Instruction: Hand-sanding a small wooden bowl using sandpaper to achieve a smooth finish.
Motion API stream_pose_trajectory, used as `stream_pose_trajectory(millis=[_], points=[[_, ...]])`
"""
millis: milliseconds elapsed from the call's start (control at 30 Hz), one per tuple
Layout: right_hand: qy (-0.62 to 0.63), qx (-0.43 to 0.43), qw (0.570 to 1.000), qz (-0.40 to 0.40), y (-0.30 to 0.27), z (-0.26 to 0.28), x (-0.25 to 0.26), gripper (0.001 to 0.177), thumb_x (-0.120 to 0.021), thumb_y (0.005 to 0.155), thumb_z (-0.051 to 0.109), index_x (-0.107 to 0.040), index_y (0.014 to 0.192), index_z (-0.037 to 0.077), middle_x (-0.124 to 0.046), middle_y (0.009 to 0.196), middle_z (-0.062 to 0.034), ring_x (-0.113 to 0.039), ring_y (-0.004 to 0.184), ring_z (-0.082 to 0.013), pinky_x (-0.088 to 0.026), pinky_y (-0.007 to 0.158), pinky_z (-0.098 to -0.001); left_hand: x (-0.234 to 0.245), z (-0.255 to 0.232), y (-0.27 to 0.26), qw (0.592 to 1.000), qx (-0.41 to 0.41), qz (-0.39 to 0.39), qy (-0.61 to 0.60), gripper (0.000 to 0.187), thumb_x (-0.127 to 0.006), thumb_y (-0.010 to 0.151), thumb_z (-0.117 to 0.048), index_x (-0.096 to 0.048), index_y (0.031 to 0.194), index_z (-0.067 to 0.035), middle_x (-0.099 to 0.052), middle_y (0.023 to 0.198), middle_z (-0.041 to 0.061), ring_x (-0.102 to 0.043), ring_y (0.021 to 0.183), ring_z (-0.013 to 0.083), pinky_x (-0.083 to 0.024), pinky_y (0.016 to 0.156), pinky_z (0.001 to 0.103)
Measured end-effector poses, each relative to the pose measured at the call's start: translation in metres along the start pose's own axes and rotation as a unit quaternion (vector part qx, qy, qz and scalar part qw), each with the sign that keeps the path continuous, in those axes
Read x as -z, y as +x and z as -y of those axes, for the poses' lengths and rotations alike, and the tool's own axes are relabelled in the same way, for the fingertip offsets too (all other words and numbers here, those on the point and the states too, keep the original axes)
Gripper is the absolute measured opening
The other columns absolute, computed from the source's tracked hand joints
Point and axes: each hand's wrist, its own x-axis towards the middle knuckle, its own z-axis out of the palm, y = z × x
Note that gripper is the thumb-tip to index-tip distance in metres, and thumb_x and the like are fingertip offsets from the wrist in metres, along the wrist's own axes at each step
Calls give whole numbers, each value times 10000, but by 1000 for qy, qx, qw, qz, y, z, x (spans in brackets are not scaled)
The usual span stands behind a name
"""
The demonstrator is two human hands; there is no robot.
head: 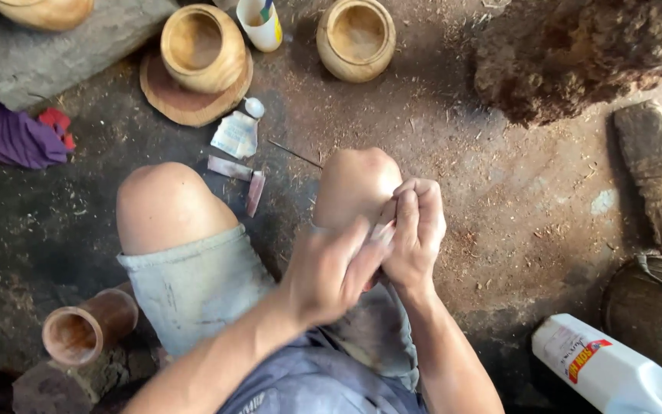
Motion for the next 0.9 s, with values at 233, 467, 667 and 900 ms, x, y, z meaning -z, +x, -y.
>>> stream_pose_trajectory(millis=[233,467,667,900], points=[[45,0,998,39,4,-12,-3,217,-414,1117,140,-572,991,60,-589,650,-66,-582,554,-163,-498,553,-287,7,12,14,996,-53,-46,51,394,-541,1024,-328,-547,706,-95,-541,490,106,-593,452,356,-500,445,424],[41,-15,999,12,16,9,-6,217,-419,1117,118,-566,966,65,-533,630,-26,-522,552,-129,-471,584,-263,-12,25,-22,988,-112,-93,42,336,-591,1008,-295,-571,730,-107,-509,515,77,-597,459,313,-491,410,367],[-13,-9,1000,3,9,4,-10,235,-439,1098,88,-593,922,65,-515,658,-49,-478,612,-151,-434,604,-287,12,12,14,993,-50,-35,99,360,-514,1057,-329,-537,770,-113,-546,496,101,-621,445,311,-492,428,392],[-33,-25,999,-13,8,4,-4,232,-448,1114,123,-588,939,64,-520,661,-74,-505,606,-180,-462,635,-317,47,-8,44,998,-42,-32,41,247,-555,1033,-291,-623,911,-88,-658,647,194,-717,671,419,-518,506,481]])
